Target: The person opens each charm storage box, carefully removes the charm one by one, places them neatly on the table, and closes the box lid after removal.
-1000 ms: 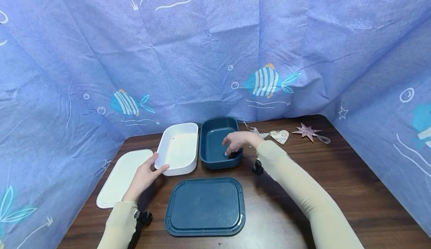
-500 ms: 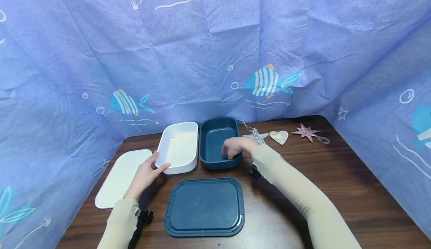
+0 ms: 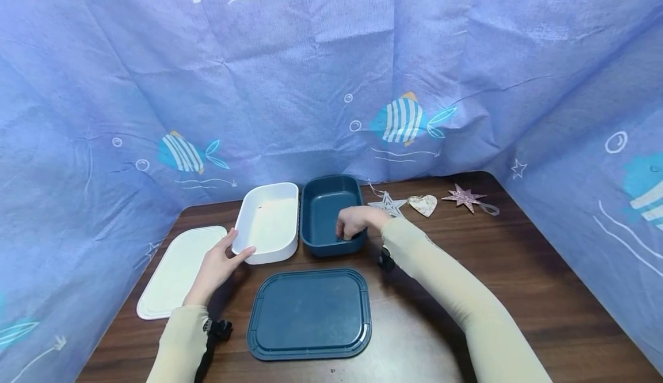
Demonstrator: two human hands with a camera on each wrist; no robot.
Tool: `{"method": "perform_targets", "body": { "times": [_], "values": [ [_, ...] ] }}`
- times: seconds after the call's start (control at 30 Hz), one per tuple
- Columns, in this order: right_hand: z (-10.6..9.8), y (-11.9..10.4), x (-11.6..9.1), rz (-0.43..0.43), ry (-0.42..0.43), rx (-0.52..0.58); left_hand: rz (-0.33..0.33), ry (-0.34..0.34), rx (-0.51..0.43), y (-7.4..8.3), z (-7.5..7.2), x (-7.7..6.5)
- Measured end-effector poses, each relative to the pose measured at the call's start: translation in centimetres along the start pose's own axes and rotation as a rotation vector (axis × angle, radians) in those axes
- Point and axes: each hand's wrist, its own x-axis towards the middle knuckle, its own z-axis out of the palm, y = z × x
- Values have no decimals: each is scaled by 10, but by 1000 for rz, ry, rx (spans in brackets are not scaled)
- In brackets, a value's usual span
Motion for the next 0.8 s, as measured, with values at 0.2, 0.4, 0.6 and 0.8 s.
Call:
{"method": "perform_targets", "body": {
  "times": [0.2, 0.4, 0.6, 0.8],
  "values": [
    [-2, 2, 2, -11, -4, 82, -5, 6, -6, 1, -2, 0],
    [0, 2, 4, -19, 8, 70, 2, 2, -5, 0, -2, -1],
    [3, -1, 6, -31, 35, 0, -3, -6, -8, 1, -1, -1],
    [5, -1, 6, -16, 36, 21, -1, -4, -13, -1, 0, -1]
  ]
}}
